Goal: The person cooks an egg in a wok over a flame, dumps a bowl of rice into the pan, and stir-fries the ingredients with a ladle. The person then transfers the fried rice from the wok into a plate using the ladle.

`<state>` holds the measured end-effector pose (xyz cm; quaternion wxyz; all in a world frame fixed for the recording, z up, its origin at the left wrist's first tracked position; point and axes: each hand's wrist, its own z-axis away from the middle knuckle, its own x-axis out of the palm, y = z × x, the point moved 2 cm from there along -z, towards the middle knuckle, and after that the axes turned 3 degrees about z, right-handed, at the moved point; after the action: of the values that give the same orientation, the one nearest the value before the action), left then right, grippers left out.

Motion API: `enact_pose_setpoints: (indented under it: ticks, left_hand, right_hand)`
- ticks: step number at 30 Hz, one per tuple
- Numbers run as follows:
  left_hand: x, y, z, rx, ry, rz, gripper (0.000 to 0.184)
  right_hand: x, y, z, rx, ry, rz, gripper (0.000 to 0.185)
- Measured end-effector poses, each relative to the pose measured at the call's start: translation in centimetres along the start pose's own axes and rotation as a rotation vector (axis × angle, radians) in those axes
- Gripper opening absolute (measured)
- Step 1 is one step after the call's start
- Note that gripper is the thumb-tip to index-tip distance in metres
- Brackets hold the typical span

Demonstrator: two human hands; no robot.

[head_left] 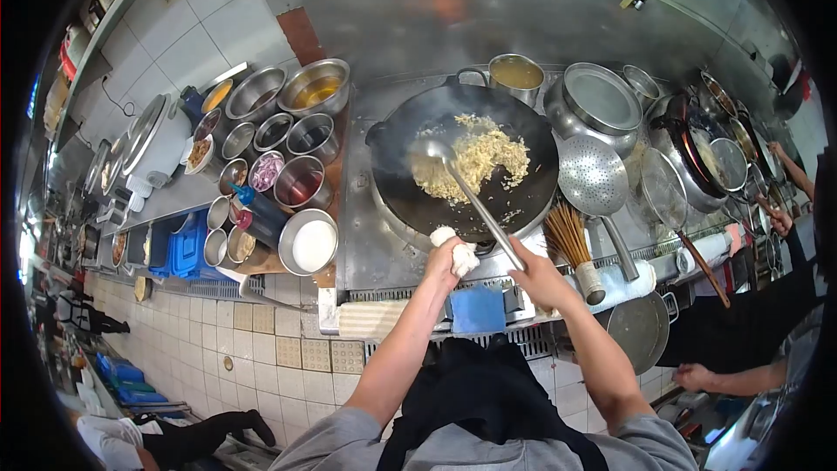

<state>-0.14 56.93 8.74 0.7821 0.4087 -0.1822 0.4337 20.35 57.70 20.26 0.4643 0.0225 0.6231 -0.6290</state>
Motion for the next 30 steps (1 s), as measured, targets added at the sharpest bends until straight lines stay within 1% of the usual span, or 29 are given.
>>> enact_pose_setpoints:
  ticks: [1,3,5,6,8,10,11,12,14,15,17,18,19,20,21,22,23,24,25,26,27,28,29,30]
  left_hand:
    - [-0.1,0.0,0.0,0.003,0.002,0.007,0.008]
    - [0.0,-0.1,0.1,0.004,-0.002,0.023,0.01]
    - [0.4,-0.2,0.2,0.03,0.018,0.028,0.01]
    - [0.4,-0.2,0.3,0.046,0.035,0.024,0.011]
    - [0.4,-0.1,0.6,0.052,0.031,0.029,0.012]
    - [0.8,0.0,0.9,0.056,0.047,0.018,0.014]
    - [-0.2,-0.3,-0.3,-0.032,-0.006,0.035,0.018]
    - [-0.2,-0.3,-0.4,-0.023,-0.028,0.063,0.019]
    - [-0.2,0.3,0.0,-0.12,-0.092,0.088,0.017]
    - [0.0,0.5,-0.4,-0.124,-0.102,0.074,0.017]
    - [-0.4,0.2,-1.0,-0.118,-0.116,0.025,0.013]
    - [-1.0,-0.7,-0.1,-0.131,-0.102,0.023,0.013]
    - [-0.9,-1.7,1.4,-0.066,-0.02,0.076,0.011]
    - [0.2,-1.5,2.6,0.015,0.042,0.126,0.011]
    - [1.1,-1.5,6.3,-0.023,0.069,0.133,0.011]
    - [2.0,-1.6,10.6,-0.059,0.097,0.138,0.011]
    - [2.9,-1.6,13.2,-0.028,0.06,0.122,0.011]
    - [3.4,-1.5,14.3,0.003,0.025,0.104,0.011]
    - [2.8,-1.8,13.1,-0.039,0.111,0.14,0.011]
    - [2.4,-1.8,10.3,-0.089,0.11,0.157,0.013]
    - [2.0,-1.3,7.0,-0.093,0.039,0.113,0.015]
    - [1.8,-1.1,5.1,-0.092,-0.04,0.071,0.017]
    - [1.3,-1.7,5.5,-0.091,-0.046,0.07,0.017]
    - [0.7,-2.5,6.1,-0.054,-0.048,0.05,0.017]
  right_hand:
    - [0.0,1.3,1.6,-0.137,0.066,0.229,0.064]
    - [-2.7,0.2,5.9,0.06,-0.043,0.338,0.062]
    - [-5.5,1.2,8.5,0.049,-0.012,0.37,0.06]
    - [-7.3,-0.1,8.9,0.197,-0.045,0.352,0.06]
    - [-8.8,1.9,7.3,0.137,0.072,0.369,0.059]
    - [-7.1,2.5,3.5,0.04,0.217,0.265,0.06]
    - [-5.2,2.8,1.4,0.096,0.204,0.283,0.061]
    - [-3.1,2.7,0.0,0.153,0.189,0.301,0.061]
    - [0.8,1.7,0.2,0.085,0.222,0.492,0.064]
    - [0.8,1.6,1.6,0.092,0.237,0.487,0.064]
    - [-0.3,0.8,6.1,0.171,-0.114,-0.368,0.062]
    - [-1.9,-0.2,8.2,0.257,-0.132,-0.558,0.067]
    - [-3.9,-2.7,10.6,0.312,-0.146,-0.417,0.065]
    - [-5.4,-3.8,12.8,0.247,-0.155,-0.264,0.065]
    - [-6.8,-4.2,15.2,0.184,-0.161,-0.115,0.065]
    - [-8.5,-4.9,17.4,0.263,-0.212,-0.184,0.064]
    - [-10.1,-5.2,18.9,0.341,-0.267,-0.253,0.064]
    - [-11.5,-4.8,19.3,0.335,-0.264,-0.253,0.064]
    - [-12.5,-4.2,20.0,0.407,-0.284,-0.233,0.064]
    - [-12.9,-3.9,20.4,0.485,-0.307,-0.216,0.063]
    - [-12.9,-4.6,19.2,0.471,-0.263,-0.1,0.062]
    - [-12.8,-5.0,17.5,0.45,-0.213,0.021,0.06]
    - [-12.1,-2.7,15.9,0.233,-0.161,0.149,0.059]
    - [-10.8,-1.2,14.4,0.225,-0.142,0.153,0.059]
